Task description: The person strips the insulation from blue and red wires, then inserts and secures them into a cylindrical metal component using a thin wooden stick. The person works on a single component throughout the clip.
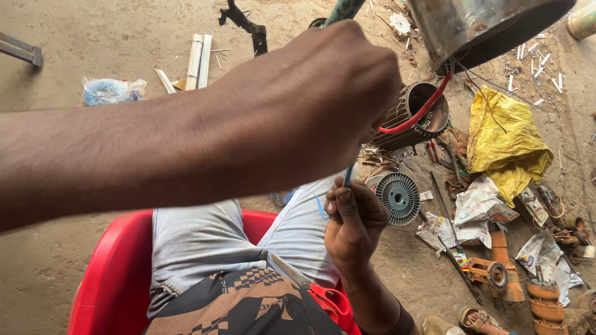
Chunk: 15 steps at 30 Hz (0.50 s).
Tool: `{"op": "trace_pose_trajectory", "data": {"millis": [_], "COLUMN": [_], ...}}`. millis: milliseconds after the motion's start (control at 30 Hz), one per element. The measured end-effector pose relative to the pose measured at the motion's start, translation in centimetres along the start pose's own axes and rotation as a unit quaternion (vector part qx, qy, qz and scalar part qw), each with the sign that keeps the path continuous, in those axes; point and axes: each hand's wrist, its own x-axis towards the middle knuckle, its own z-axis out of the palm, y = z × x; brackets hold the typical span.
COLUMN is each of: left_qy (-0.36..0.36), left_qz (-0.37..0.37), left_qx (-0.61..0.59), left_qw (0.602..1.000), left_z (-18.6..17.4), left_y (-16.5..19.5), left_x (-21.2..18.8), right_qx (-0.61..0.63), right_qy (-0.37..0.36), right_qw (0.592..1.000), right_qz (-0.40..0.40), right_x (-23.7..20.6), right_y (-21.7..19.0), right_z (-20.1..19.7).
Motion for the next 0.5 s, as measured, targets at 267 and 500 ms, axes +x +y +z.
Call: {"op": "trace_pose_trajectory", "data": {"millis": [267,500], "left_qy": [-0.019,-0.177], "left_qz": [-0.006,-0.051], "left_qx": [-0.075,-0.059], "left_qw": [0.997,0.981], "left_z": [0.9,1.3], "left_y": [-0.1,2.2], "left_x": [-0.3,-0.6], "right_qx": [0.027,-0.140], "right_qy": [-0.038,-0.078], "right_qw": [0.998,0.986], "right_qz": [0.046,-0.036], "right_x": [-0.8,-0.4], "right_y": [1.4,0.3], "right_z": [-1.7,-0.9]}}
